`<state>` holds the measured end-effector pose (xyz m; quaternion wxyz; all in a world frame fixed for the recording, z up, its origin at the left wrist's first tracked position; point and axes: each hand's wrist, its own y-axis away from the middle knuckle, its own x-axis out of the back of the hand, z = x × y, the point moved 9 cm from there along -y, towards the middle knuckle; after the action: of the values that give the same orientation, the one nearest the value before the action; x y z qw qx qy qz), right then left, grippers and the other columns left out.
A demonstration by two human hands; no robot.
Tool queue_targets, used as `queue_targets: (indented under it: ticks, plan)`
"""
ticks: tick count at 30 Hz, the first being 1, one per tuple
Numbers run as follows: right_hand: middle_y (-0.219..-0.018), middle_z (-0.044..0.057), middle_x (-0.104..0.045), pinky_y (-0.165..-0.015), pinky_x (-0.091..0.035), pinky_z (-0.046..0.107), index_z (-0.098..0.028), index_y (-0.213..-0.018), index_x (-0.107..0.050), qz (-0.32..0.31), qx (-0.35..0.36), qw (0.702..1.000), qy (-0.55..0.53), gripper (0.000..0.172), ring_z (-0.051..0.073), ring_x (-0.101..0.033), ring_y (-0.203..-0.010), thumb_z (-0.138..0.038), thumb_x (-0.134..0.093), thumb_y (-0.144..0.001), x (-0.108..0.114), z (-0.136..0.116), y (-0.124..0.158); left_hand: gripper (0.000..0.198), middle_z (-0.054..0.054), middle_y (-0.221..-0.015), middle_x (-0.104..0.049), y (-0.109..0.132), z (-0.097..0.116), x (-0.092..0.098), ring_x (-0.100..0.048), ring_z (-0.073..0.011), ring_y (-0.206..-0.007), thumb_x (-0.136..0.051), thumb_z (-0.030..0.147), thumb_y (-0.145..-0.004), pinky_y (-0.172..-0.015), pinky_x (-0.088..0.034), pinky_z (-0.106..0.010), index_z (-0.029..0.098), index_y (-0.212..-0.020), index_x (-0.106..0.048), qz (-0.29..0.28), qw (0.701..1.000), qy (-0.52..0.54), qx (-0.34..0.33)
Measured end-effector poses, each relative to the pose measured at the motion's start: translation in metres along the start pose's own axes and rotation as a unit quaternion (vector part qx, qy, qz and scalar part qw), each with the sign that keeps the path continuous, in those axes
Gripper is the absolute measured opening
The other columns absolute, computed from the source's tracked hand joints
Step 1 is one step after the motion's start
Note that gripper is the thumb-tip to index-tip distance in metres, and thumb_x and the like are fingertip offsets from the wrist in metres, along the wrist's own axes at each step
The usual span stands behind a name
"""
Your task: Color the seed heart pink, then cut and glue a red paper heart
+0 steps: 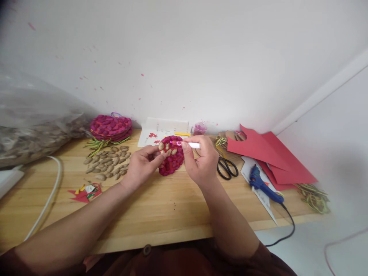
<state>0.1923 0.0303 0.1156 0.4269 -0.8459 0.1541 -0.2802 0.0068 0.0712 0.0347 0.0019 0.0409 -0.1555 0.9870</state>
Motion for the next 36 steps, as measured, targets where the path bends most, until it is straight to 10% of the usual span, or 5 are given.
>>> queue_targets:
  ticks: [36]
  plan:
    - [-0.088, 0.005, -0.071, -0.082, -0.055, 0.038, -0.022, -0.101, -0.069, -0.097, 0.143, 0.985, 0.020, 0.011, 0.021, -0.064, -0.090, -0.014, -0.067, -0.093, -0.015, -0.031, -0.002, 0.025, 0.002, -0.063, -0.054, -0.003, -0.008, 0.001, -0.046, -0.0126, -0.058, -0.073, 0.041, -0.084, -0.058, -0.038, -0.026, 0.016, -0.082, -0.075, -0.003, 1.000, -0.027, 0.000]
